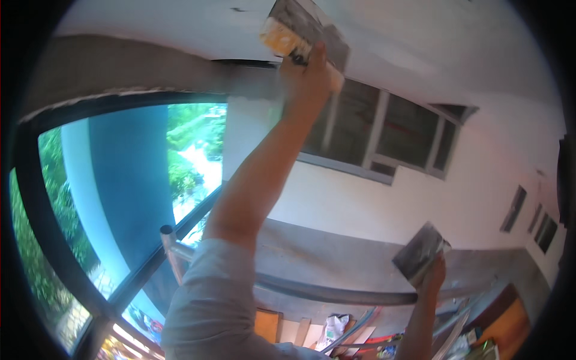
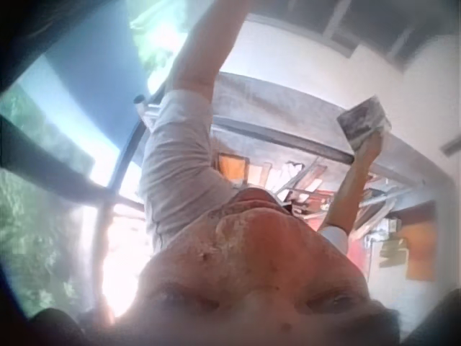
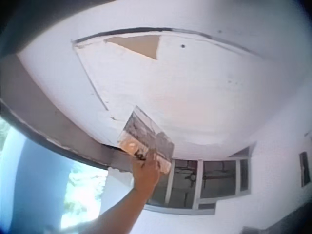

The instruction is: The person applies plaster to the ceiling using putty knives, gathers more plaster onto the tools, and receives a roll of tape from someone below.

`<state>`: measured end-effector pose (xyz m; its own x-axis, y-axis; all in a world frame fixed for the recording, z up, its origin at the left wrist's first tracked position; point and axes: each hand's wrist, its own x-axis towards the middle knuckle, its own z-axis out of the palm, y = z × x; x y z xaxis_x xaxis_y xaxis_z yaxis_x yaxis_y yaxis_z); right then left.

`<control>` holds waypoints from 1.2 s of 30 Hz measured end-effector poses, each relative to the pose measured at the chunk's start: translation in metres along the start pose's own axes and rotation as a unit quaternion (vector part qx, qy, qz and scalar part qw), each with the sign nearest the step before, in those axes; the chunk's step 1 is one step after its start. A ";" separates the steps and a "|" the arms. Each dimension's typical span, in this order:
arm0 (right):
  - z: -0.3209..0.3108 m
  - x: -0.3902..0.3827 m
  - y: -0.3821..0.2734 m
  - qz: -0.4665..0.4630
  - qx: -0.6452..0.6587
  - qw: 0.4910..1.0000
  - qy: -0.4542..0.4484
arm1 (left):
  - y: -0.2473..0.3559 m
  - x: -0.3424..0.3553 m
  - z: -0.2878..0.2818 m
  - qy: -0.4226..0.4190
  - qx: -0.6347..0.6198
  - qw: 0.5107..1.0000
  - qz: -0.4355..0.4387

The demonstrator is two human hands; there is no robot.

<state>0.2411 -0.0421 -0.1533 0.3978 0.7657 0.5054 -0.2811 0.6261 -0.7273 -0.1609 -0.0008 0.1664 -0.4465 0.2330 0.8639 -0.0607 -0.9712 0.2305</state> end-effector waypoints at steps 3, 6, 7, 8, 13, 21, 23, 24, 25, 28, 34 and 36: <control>0.023 0.018 -0.004 0.064 0.188 0.979 -0.050 | -0.053 -0.060 -0.005 -0.188 0.124 0.964 0.142; 0.075 0.011 -0.044 0.083 0.224 0.971 -0.002 | -0.025 -0.147 0.030 -0.241 -0.251 0.923 -0.165; 0.092 0.009 -0.058 0.084 0.213 0.973 0.034 | -0.022 -0.171 0.028 -0.254 -0.259 0.915 -0.178; 0.106 0.009 -0.067 0.087 0.203 0.973 0.066 | -0.024 -0.187 0.023 -0.298 -0.168 0.926 -0.158; 0.097 0.014 -0.069 0.081 0.250 0.964 0.034 | -0.027 -0.221 0.036 -0.459 0.092 0.867 0.169; 0.098 0.013 -0.077 0.079 0.250 0.965 0.006 | -0.065 -0.197 -0.005 -0.538 0.252 0.793 0.134; 0.101 0.013 -0.093 0.004 0.227 0.974 0.020 | -0.061 -0.186 -0.016 -0.560 0.348 0.740 0.135; 0.107 0.016 -0.097 0.004 0.229 0.973 0.013 | -0.063 -0.182 -0.022 -0.556 0.353 0.740 0.137; 0.115 0.017 -0.102 -0.077 0.202 0.974 0.064 | -0.064 -0.177 -0.027 -0.462 0.349 0.794 0.187; 0.139 0.012 -0.113 -0.163 0.172 0.963 0.130 | -0.058 -0.162 -0.032 -0.338 0.304 0.858 0.238; 0.182 -0.008 -0.100 -0.180 -0.042 0.968 0.168 | -0.030 -0.151 -0.019 -0.386 0.356 0.744 0.414; 0.197 -0.016 -0.091 -0.258 -0.101 0.952 0.132 | -0.029 -0.143 -0.025 -0.370 0.353 0.754 0.411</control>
<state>0.0878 -0.0822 -0.0039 0.6501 0.2846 0.7045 0.1734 0.8471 -0.5023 -0.1175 -0.0071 0.0252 0.5630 -0.2161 0.7977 0.5723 -0.5944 -0.5650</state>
